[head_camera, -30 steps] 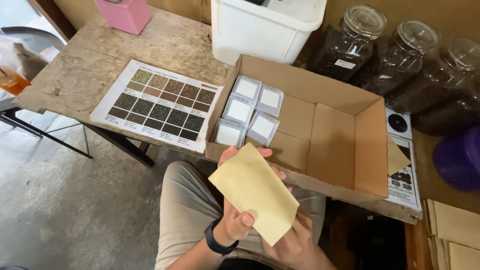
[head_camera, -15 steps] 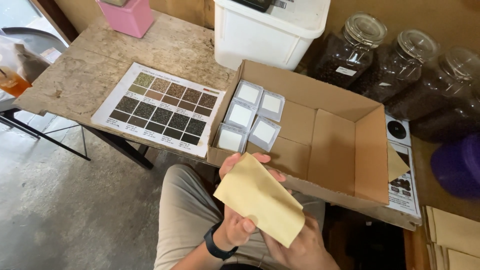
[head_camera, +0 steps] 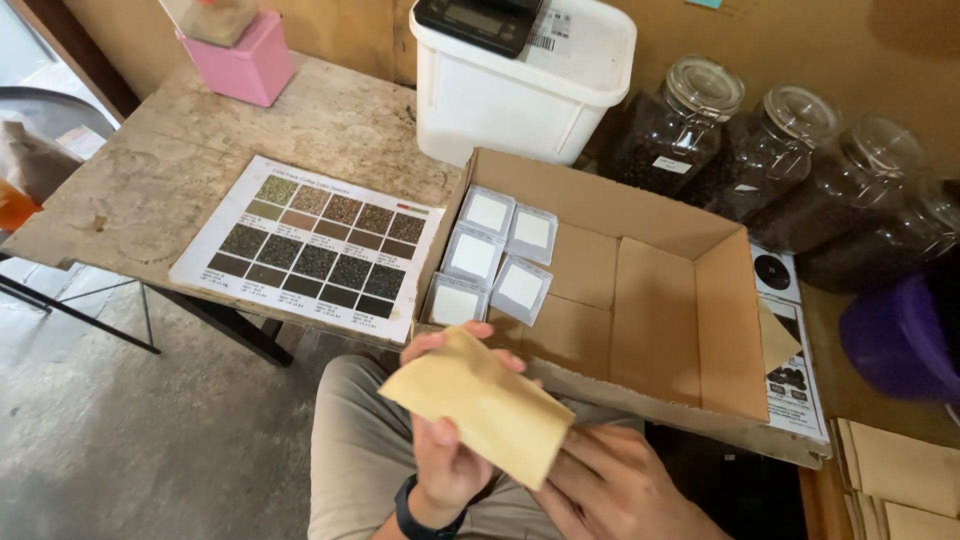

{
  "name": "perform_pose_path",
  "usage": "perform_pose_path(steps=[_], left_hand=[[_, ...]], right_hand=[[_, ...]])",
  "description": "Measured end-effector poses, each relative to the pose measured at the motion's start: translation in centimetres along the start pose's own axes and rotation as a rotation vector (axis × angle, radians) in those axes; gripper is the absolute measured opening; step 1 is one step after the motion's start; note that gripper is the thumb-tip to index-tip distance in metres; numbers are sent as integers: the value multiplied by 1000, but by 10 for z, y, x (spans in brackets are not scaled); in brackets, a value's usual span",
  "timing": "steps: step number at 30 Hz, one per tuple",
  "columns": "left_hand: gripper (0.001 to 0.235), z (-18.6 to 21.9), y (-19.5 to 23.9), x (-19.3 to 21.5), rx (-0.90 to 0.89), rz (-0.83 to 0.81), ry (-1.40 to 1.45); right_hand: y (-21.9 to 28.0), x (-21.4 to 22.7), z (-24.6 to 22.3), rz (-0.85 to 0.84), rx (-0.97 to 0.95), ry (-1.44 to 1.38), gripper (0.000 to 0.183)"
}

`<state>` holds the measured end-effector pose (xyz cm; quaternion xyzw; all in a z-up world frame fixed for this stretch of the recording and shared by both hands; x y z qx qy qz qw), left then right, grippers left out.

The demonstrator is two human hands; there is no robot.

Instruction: The person places small white filter packets into tan paper bags, organizes the bags, and then packs them into a larger cardboard box.

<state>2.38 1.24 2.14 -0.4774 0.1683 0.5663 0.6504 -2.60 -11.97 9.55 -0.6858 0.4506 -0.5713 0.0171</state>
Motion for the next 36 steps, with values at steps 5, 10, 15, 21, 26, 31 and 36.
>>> perform_pose_path(steps=[5, 10, 15, 21, 26, 31, 36], left_hand=[[49, 11, -6, 17, 38, 97, 172], [43, 20, -8, 33, 81, 219, 152], [39, 21, -9, 40, 128, 343, 149], [39, 19, -11, 47, 172, 424, 175], [39, 21, -12, 47, 178, 415, 177], [40, 19, -12, 45, 167, 386, 155], [40, 22, -11, 44, 178, 398, 128]], right_hand=[[-10, 19, 21, 170, 45, -83, 15], [-42, 16, 105, 145, -291, 72, 15], [-48, -25, 194, -561, -823, 210, 42], [-28, -78, 223, -583, -504, 356, 47], [-26, -83, 220, -590, -446, 307, 38], [-19, -88, 223, -491, -264, 338, 19], [-20, -79, 234, -535, -528, 362, 13]])
Point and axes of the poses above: each hand's wrist, its own y-axis away from the middle knuckle, its own x-axis out of the back of the hand, z = x × y, the point moved 2 cm from there along -y, towards the middle knuckle, and after that the axes turned 9 degrees about -y, right-handed, at the moved point
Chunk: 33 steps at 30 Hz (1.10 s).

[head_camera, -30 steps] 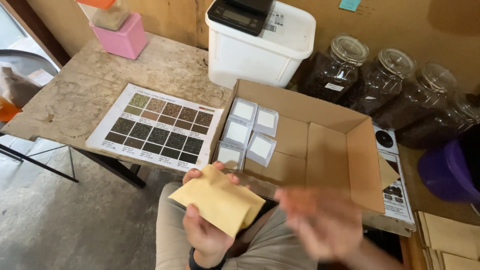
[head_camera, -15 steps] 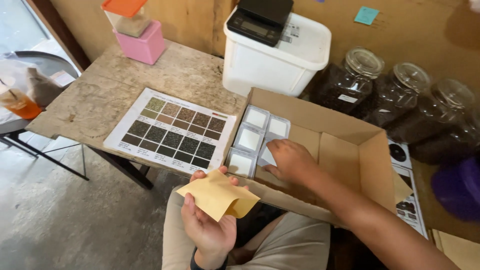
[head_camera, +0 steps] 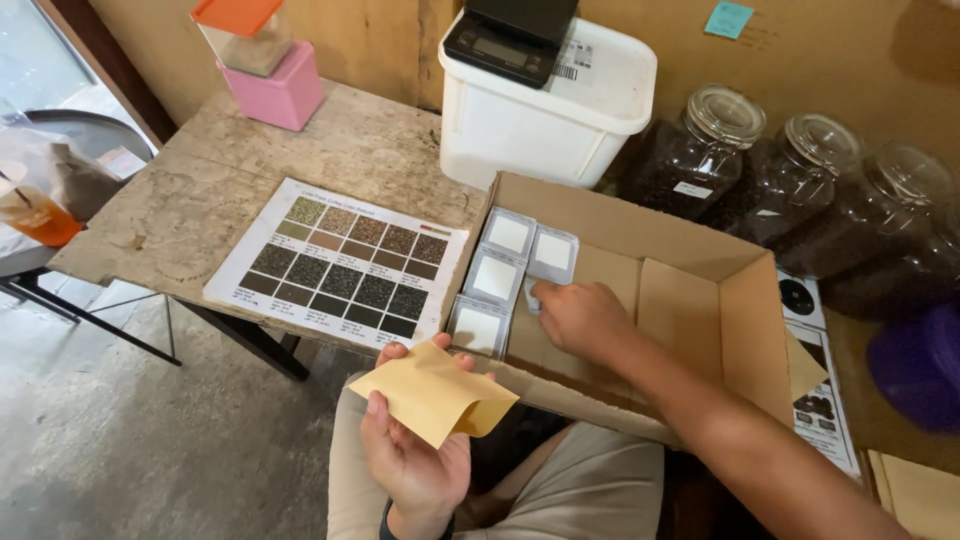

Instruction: The person places small white filter packets into tan paper bags, organizes the bags, and then packs them into a larger cardboard box.

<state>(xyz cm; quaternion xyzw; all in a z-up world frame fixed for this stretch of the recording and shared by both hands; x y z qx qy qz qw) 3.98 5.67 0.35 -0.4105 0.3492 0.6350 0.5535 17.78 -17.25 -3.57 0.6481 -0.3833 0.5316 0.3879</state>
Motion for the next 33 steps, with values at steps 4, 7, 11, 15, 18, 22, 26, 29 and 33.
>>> perform_pose_path(steps=[4, 7, 11, 15, 18, 22, 26, 29, 33], left_hand=[[39, 0, 0, 2, 4, -29, 28], [38, 1, 1, 1, 4, -32, 6], [41, -2, 0, 3, 10, -4, -3], [39, -3, 1, -2, -4, -3, -2], [38, -3, 1, -2, -15, -18, 0], [39, -4, 1, -1, -2, 0, -27], [39, -5, 1, -3, -38, -34, -30], [39, -7, 1, -3, -38, -26, -11], [37, -7, 0, -4, -36, 14, 3]], right_hand=[[11, 69, -21, 40, -370, -529, 36], [13, 82, -11, 117, -593, -1035, 30], [14, 76, 5, 193, -673, -1552, 40], [16, 63, 18, 174, -657, -1680, 36], [15, 65, 6, 101, -653, -1614, 30], [16, 65, 3, 121, -524, -1652, 56], [16, 64, 8, 237, -537, -1632, 42], [16, 60, 17, 315, -491, -1647, 33], [20, 70, 16, 344, -460, -1679, 23]])
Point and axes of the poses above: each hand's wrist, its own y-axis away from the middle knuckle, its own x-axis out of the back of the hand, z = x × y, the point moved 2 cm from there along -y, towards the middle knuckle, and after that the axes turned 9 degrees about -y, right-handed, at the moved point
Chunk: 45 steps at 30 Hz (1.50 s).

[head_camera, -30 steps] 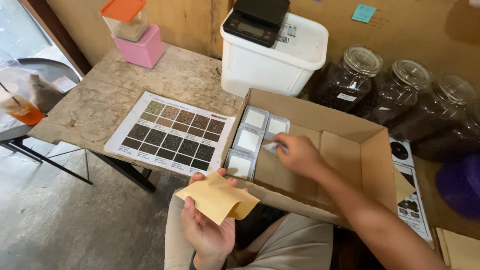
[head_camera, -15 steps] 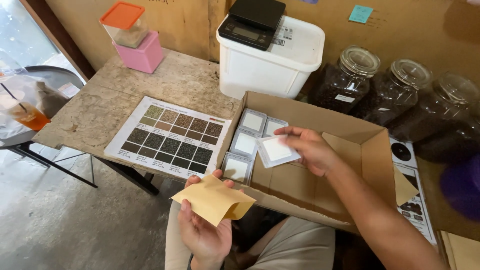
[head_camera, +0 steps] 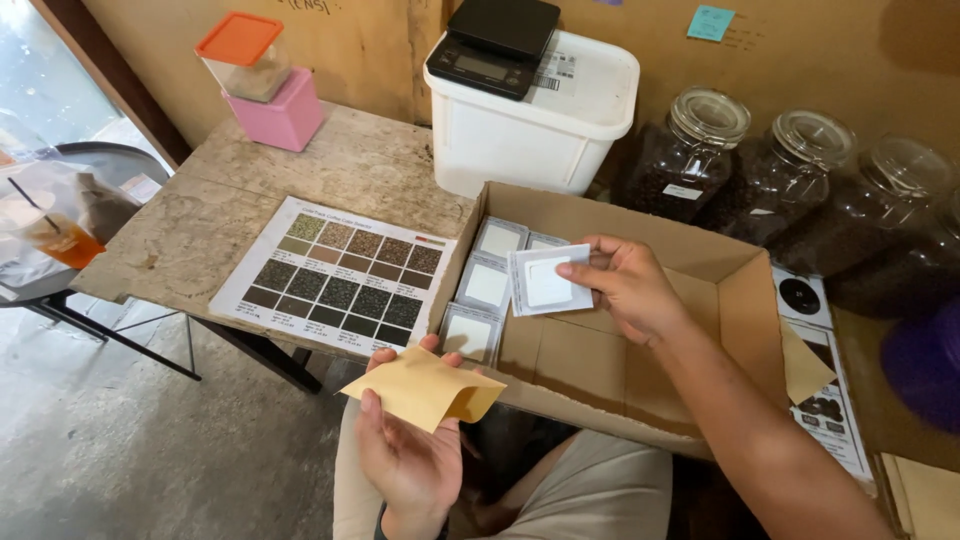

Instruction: The person places small white filter packets into tan paper bags, organizes the bags, and then packs them into a larger cardboard box.

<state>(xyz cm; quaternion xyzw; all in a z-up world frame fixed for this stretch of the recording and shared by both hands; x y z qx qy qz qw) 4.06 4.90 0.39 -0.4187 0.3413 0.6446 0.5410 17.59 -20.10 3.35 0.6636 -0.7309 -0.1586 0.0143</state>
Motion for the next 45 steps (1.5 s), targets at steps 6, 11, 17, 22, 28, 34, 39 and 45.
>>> perform_pose_path(steps=[6, 11, 17, 22, 28, 34, 39, 45], left_hand=[[33, 3, 0, -3, -15, 4, 26], [32, 1, 0, 3, 21, 29, 65], [30, -2, 3, 5, 25, 46, 70], [30, -1, 7, 0, 3, 40, 51], [29, 3, 11, -2, 9, 60, 81], [28, 4, 14, -3, -12, 33, 119], [29, 4, 17, -2, -14, 35, 113], [28, 2, 17, -2, -63, -23, 110]], right_hand=[[26, 1, -18, -106, 188, -20, 25], [80, -16, -29, -195, 329, -9, 20], [152, -44, -42, -241, 664, 155, 19], [184, -71, -44, -345, 853, 175, 20], [196, -87, -42, -376, 1181, 587, 11], [203, -95, -37, -383, 1354, 691, 6], [205, -96, -36, -415, 1413, 743, 5], [205, -97, -37, -387, 1420, 791, 4]])
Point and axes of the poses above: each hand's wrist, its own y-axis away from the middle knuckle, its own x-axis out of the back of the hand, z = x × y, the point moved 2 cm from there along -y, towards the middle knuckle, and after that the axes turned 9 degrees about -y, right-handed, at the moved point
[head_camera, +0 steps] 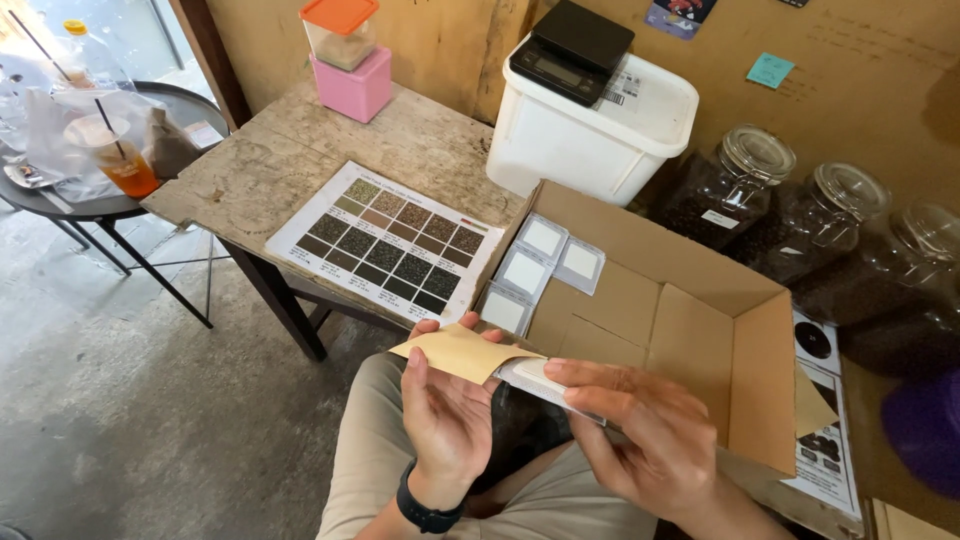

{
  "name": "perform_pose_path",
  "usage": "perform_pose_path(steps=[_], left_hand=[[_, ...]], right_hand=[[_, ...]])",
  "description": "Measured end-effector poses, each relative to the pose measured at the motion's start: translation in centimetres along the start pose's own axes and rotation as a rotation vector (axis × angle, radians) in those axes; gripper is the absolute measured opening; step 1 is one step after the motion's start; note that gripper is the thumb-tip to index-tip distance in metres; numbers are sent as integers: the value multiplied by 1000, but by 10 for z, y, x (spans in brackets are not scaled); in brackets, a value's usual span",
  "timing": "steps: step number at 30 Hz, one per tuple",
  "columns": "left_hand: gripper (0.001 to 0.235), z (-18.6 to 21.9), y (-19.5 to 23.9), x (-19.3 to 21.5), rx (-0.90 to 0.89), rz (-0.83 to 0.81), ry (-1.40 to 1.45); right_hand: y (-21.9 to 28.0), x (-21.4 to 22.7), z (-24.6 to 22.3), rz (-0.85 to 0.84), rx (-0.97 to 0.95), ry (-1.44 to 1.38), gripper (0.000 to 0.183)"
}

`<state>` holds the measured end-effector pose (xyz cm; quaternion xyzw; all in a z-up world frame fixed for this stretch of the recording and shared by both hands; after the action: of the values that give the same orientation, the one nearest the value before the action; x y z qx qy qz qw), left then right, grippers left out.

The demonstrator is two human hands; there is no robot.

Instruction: The person places small white filter packets into tan paper bags, organizes the bags, and then packs them into a larger cardboard box.

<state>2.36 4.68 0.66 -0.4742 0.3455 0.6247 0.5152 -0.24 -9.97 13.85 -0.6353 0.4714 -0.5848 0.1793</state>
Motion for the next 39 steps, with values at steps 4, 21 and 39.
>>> perform_pose_path(steps=[4, 21, 39], left_hand=[[27, -1, 0, -2, -7, -19, 19], [29, -9, -2, 3, -30, -26, -59], [31, -15, -3, 11, -16, 4, -67]], right_hand=[[-1, -1, 1, -4, -30, 3, 5], [6, -5, 10, 27, -110, 64, 12], [22, -19, 12, 122, 38, 125, 15]])
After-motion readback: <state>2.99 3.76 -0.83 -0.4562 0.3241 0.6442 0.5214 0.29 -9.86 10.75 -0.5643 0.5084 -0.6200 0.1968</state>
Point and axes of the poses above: each hand's wrist, its own y-axis away from the middle knuckle, its own x-axis out of the back of the hand, z = x × y, the point moved 2 cm from there along -y, towards the middle knuckle, and after that the axes turned 9 degrees about -y, right-handed, at the moved point
